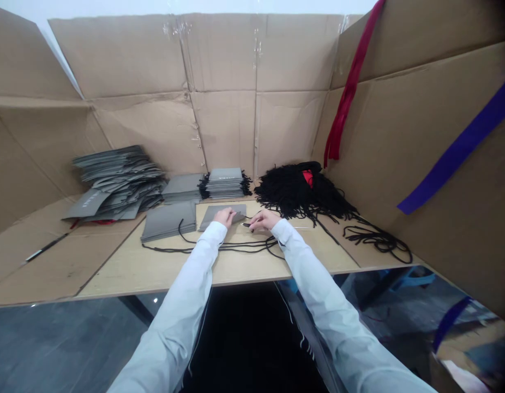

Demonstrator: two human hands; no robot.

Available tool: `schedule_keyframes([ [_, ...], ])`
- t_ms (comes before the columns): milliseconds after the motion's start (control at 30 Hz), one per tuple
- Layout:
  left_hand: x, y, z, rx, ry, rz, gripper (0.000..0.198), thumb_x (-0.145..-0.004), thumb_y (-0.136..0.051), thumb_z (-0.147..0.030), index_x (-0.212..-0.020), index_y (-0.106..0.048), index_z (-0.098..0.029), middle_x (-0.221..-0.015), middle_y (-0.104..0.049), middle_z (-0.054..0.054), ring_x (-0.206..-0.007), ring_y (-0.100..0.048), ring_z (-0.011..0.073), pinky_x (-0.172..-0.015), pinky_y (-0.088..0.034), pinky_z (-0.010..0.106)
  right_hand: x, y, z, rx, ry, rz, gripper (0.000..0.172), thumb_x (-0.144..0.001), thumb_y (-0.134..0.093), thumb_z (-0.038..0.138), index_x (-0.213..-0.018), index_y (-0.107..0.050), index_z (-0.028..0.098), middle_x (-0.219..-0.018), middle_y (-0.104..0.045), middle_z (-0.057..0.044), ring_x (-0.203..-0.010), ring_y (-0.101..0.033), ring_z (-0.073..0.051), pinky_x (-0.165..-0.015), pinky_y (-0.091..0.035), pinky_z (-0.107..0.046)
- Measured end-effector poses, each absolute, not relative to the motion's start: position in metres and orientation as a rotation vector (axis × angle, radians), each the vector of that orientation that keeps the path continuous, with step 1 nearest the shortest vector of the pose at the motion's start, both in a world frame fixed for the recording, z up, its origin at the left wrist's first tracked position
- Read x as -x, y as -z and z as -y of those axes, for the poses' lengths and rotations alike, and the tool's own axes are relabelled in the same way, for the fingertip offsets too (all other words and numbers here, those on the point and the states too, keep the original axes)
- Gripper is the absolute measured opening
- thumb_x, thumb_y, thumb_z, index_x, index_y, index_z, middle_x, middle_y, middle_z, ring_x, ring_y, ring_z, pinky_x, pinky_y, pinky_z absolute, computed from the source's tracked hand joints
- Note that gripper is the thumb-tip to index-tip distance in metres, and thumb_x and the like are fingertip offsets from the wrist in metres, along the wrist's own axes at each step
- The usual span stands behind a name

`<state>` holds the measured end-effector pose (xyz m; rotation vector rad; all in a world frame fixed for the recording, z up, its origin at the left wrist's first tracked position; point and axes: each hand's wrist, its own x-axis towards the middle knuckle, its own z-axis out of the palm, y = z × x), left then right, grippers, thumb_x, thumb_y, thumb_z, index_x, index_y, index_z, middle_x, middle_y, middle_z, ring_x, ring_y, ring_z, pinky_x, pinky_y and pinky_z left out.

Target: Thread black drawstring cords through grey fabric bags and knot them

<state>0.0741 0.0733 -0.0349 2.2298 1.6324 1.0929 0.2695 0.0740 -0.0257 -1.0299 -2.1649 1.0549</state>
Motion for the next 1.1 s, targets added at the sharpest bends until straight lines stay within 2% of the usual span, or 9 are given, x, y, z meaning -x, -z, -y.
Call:
schedule_keyframes([
  [100, -0.076, 0.029, -0.072, -2.134, -1.228, -1.527, 0.017, -0.070, -0.048, -0.031, -0.073, -0.061, -0.019, -0.076, -0.063, 0.005, -0.072, -0.054, 0.0161, -0.069, -0.037, 0.024, -0.267, 0.023, -0.072, 0.962, -0.925, 2.057, 0.029, -0.052, -0.068, 0.032, -0.074, -0.067, 0.012, -0.110, -0.052, -0.012, -0.072, -0.056, -0.015, -0.063, -0.045, -0.027],
  [167, -0.077, 0.026, -0.072, -2.018, -1.301, -1.450, 0.018, -0.068, -0.050, -0.032, -0.071, -0.061, -0.018, -0.074, -0.063, 0.004, -0.073, -0.053, 0.0161, -0.070, -0.038, 0.024, -0.266, 0.022, -0.072, 0.937, -0.909, 2.052, 0.029, -0.053, -0.068, 0.033, -0.074, -0.067, 0.013, -0.116, -0.047, -0.012, -0.077, -0.056, -0.016, -0.065, -0.045, -0.029],
  [333, -0.077, 0.022, -0.074, -1.751, -1.435, -1.380, 0.016, -0.061, -0.058, -0.030, -0.060, -0.061, -0.015, -0.067, -0.062, 0.004, -0.070, -0.054, 0.0171, -0.071, -0.038, 0.027, -0.264, 0.025, -0.074, 0.889, -1.021, 2.065, 0.033, -0.051, -0.068, 0.034, -0.076, -0.068, 0.012, -0.102, -0.057, -0.011, -0.075, -0.056, -0.017, -0.065, -0.045, -0.028],
  [400, -0.076, 0.023, -0.074, -1.774, -1.418, -1.373, 0.017, -0.059, -0.059, -0.031, -0.062, -0.061, -0.015, -0.067, -0.062, 0.004, -0.066, -0.053, 0.0155, -0.069, -0.039, 0.027, -0.264, 0.028, -0.075, 0.916, -1.056, 2.023, 0.036, -0.051, -0.068, 0.036, -0.079, -0.067, 0.012, -0.101, -0.058, -0.011, -0.059, -0.054, -0.011, -0.052, -0.044, -0.024],
  [500, -0.076, 0.024, -0.071, -1.943, -1.416, -1.392, 0.021, -0.056, -0.062, -0.034, -0.067, -0.059, -0.016, -0.071, -0.060, 0.003, -0.058, -0.051, 0.0115, -0.062, -0.039, 0.024, -0.265, 0.031, -0.077, 0.928, -1.117, 1.973, 0.037, -0.053, -0.066, 0.037, -0.080, -0.067, 0.012, -0.100, -0.058, -0.011, -0.038, -0.039, -0.001, -0.034, -0.033, -0.019],
  [767, -0.081, 0.026, -0.065, -2.096, -1.240, -1.678, 0.026, -0.062, -0.056, -0.044, -0.064, -0.059, -0.018, -0.057, -0.059, 0.002, -0.055, -0.052, 0.0125, -0.058, -0.038, 0.023, -0.268, 0.031, -0.078, 0.886, -1.247, 1.887, 0.034, -0.051, -0.068, 0.033, -0.078, -0.067, 0.012, -0.099, -0.059, -0.011, -0.039, -0.038, 0.000, -0.031, -0.025, -0.016],
  [867, -0.081, 0.023, -0.062, -2.112, -1.148, -1.726, 0.030, -0.067, -0.050, -0.045, -0.068, -0.063, -0.018, -0.064, -0.063, 0.003, -0.063, -0.055, 0.0152, -0.063, -0.039, 0.024, -0.270, 0.030, -0.077, 0.903, -1.266, 1.882, 0.036, -0.051, -0.068, 0.034, -0.079, -0.067, 0.013, -0.100, -0.058, -0.010, -0.038, -0.036, 0.001, -0.030, -0.023, -0.016],
  [1000, -0.083, 0.021, -0.057, -2.279, -1.043, -1.507, 0.027, -0.073, -0.044, -0.032, -0.084, -0.064, -0.018, -0.086, -0.064, 0.003, -0.079, -0.056, 0.0159, -0.074, -0.040, 0.024, -0.271, 0.028, -0.076, 0.939, -1.229, 1.873, 0.039, -0.051, -0.068, 0.036, -0.082, -0.067, 0.013, -0.095, -0.060, -0.010, -0.034, -0.030, 0.002, -0.029, -0.021, -0.017],
  [1100, -0.086, 0.020, -0.058, -2.312, -1.071, -1.402, 0.025, -0.072, -0.048, -0.028, -0.088, -0.063, -0.017, -0.093, -0.063, 0.004, -0.085, -0.055, 0.0162, -0.079, -0.039, 0.025, -0.269, 0.026, -0.076, 0.904, -1.214, 1.905, 0.040, -0.051, -0.068, 0.037, -0.083, -0.066, 0.013, -0.095, -0.061, -0.010, -0.036, -0.036, -0.001, -0.031, -0.025, -0.017],
])
